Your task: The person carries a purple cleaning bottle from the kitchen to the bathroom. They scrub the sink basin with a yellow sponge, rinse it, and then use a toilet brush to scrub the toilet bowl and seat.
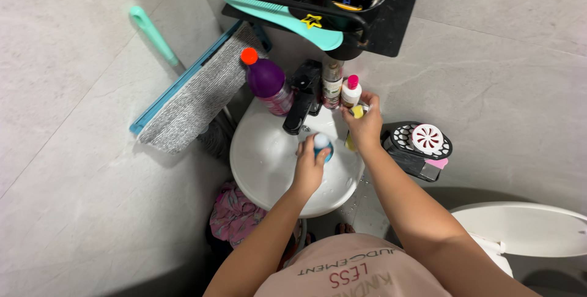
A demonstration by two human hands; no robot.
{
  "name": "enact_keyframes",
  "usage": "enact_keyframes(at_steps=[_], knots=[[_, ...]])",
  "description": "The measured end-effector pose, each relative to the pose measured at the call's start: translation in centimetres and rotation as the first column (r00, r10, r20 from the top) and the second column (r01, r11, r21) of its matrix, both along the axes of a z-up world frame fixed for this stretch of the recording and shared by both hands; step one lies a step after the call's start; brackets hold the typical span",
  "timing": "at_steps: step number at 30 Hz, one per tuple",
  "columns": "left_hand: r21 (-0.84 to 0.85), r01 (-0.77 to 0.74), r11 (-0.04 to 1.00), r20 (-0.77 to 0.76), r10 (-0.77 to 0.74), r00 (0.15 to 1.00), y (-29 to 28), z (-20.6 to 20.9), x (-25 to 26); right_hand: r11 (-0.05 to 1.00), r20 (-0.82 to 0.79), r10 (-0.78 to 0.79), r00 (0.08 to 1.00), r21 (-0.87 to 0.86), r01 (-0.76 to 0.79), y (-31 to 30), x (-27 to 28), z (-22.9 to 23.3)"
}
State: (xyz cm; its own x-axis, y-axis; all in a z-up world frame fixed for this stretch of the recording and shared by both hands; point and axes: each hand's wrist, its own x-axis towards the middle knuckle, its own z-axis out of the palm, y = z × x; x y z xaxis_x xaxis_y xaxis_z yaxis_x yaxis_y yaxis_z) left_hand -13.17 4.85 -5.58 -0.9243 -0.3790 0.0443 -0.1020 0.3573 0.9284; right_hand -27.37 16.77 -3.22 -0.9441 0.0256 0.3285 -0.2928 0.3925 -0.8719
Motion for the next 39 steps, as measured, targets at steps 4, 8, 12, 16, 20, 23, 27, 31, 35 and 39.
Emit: enact_keyframes(at_steps=[4, 8, 12, 16, 20, 23, 27, 31, 35, 39], knots=[[-0.122, -0.152, 0.981, -0.162, 0.131, 0.978, 2.1, 0.6, -5.3, 0.996, 0.056, -0.085, 0.995, -0.009, 0.086, 2.4, 1.2, -1.3], [-0.145, -0.276, 0.95, -0.124, 0.259, 0.958, 3.8, 1.0, -9.8, 0.987, 0.213, -0.107, 0.971, -0.091, 0.129, 4.0, 2.4, -2.5], [-0.14, -0.316, 0.938, -0.096, 0.304, 0.948, 5.3, 1.2, -11.5, 0.968, 0.266, 0.013, 0.964, -0.243, 0.054, 4.7, 3.4, -2.9], [0.012, -0.259, 0.966, -0.086, 0.259, 0.962, 5.9, 1.4, -11.5, 0.978, 0.243, 0.019, 0.97, -0.206, 0.033, 4.8, 4.1, -2.9], [-0.096, -0.245, 0.965, -0.233, 0.218, 0.948, 5.2, 0.3, -10.4, 0.956, 0.422, 0.018, 0.906, -0.273, 0.108, 3.9, 4.5, -3.4], [0.016, -0.198, 0.98, -0.23, 0.196, 0.953, 3.6, -2.4, -8.1, 0.946, 0.491, 0.046, 0.87, -0.301, 0.12, 2.6, 4.9, -4.4], [0.113, -0.355, 0.928, -0.138, 0.369, 0.919, 0.2, -6.4, -5.6, 0.948, 0.592, 0.164, 0.789, -0.317, 0.041, -0.3, 6.6, -4.9], [0.469, -0.329, 0.82, -0.006, 0.375, 0.927, -4.9, -8.8, -4.3, 1.0, 0.439, 0.014, 0.899, 0.002, -0.016, -2.0, 8.1, -3.7], [0.588, -0.315, 0.745, 0.077, 0.336, 0.939, -7.6, -9.2, -2.6, 0.974, 0.678, -0.016, 0.735, 0.175, -0.141, -2.7, 6.0, -3.4], [0.462, -0.211, 0.861, -0.014, 0.245, 0.969, -7.8, -10.1, -0.8, 0.936, 0.615, 0.083, 0.785, 0.222, -0.272, -4.9, 7.2, -8.7]])
